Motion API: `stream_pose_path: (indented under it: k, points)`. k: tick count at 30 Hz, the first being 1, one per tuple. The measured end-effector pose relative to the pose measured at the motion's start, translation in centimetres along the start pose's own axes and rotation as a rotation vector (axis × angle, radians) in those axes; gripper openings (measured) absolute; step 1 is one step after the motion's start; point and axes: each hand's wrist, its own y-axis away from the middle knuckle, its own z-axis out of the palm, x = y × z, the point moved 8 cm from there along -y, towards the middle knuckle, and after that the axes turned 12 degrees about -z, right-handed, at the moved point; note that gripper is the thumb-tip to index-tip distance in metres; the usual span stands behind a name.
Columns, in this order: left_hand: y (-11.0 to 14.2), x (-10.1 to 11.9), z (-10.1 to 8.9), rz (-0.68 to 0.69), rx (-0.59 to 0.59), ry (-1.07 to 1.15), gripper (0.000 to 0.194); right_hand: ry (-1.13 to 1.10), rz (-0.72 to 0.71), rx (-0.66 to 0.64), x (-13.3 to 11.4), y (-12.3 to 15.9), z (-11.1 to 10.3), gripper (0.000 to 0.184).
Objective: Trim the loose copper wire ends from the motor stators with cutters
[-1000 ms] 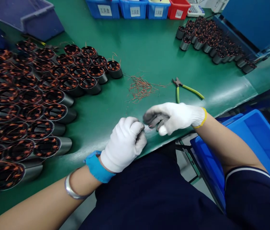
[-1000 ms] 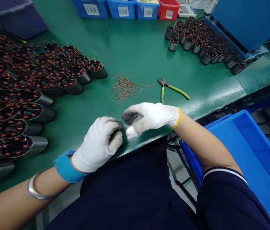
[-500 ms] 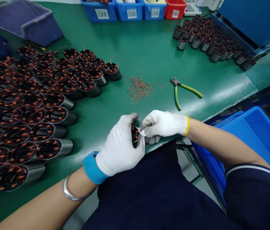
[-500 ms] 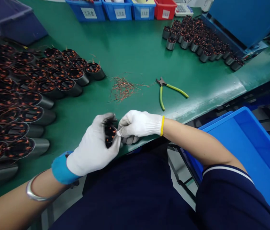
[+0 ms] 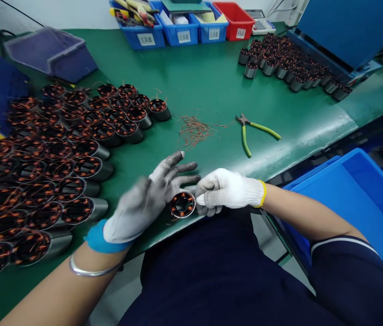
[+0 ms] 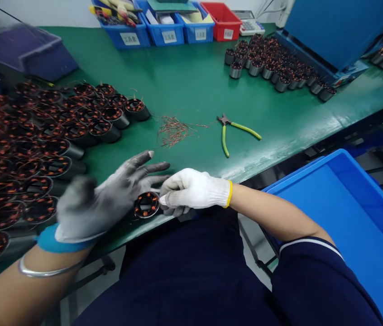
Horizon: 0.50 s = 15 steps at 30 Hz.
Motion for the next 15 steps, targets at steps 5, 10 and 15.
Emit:
stream_pose_path:
  k: [5, 10, 15]
  points:
    - [0.4, -2.8, 0.9, -0.485, -0.089, 0.057, 0.049, 0.007, -0.089, 0.093, -1.5, 0.4, -1.0, 0.022]
    - [1.5, 0.4, -0.3, -0.061, 0.211, -0.058, 0.048, -0.052, -0.101, 0.154, -1.3, 0.1, -2.0, 0.024]
    - [5.4, 4.6, 2.1, 0.658, 0.259, -0.616, 0.037, -0.137, -0.139, 0.137, -1.4, 0.2, -2.0, 0.031]
